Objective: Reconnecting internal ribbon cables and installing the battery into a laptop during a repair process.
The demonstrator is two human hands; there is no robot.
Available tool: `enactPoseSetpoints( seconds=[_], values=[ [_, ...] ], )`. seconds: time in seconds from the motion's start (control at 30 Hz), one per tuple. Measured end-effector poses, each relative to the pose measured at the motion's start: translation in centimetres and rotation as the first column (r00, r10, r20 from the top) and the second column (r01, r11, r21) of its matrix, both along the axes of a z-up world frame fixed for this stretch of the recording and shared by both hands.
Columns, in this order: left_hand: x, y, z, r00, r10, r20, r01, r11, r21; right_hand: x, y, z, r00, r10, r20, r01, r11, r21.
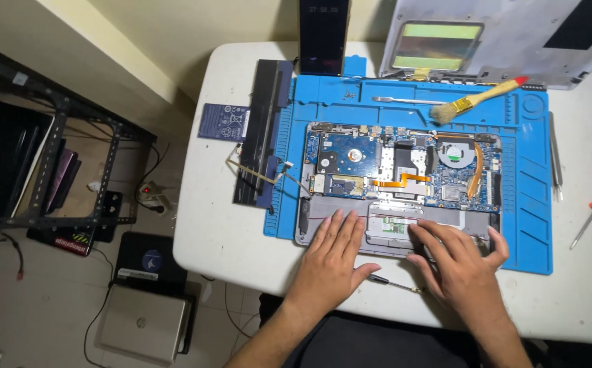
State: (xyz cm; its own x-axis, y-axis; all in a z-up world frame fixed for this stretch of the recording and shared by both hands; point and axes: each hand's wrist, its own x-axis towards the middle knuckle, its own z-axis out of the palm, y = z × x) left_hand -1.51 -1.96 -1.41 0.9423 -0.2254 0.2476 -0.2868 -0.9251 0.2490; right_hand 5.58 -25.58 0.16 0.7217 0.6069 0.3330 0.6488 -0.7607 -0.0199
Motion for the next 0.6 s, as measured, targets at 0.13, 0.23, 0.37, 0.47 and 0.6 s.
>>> enactPoseSetpoints(
  seconds=[0.13,0.23,0.37,0.47,0.6],
  values=[
    [-0.2,0.6,0.2,0.998,-0.008,-0.056,0.006,0.999,-0.049,-0.2,0.4,0.7,1.000,-0.003,-0.023,0.002,0.999,-0.032],
    [-0.1,1.2,0.9,0.995,-0.023,-0.098,0.019,0.999,-0.042,0.0,1.1,1.2,1.000,0.006,-0.004,-0.006,1.000,-0.028],
    [-0.3,2.8,0.8,0.992,0.119,0.044,-0.108,0.973,-0.206,0.4,2.5,1.5,0.997,0.056,-0.052,-0.060,0.995,-0.075],
    [0.1,4.3,1.2,0.942,0.307,0.139,-0.250,0.913,-0.323,0.6,3.8,1.4,0.996,0.074,-0.044,-0.079,0.991,-0.109],
    [0.3,5.4,0.8,0.918,0.371,0.144,-0.282,0.862,-0.421,0.6,4.7,0.0,0.990,0.082,-0.112,-0.100,0.983,-0.156]
  ],
)
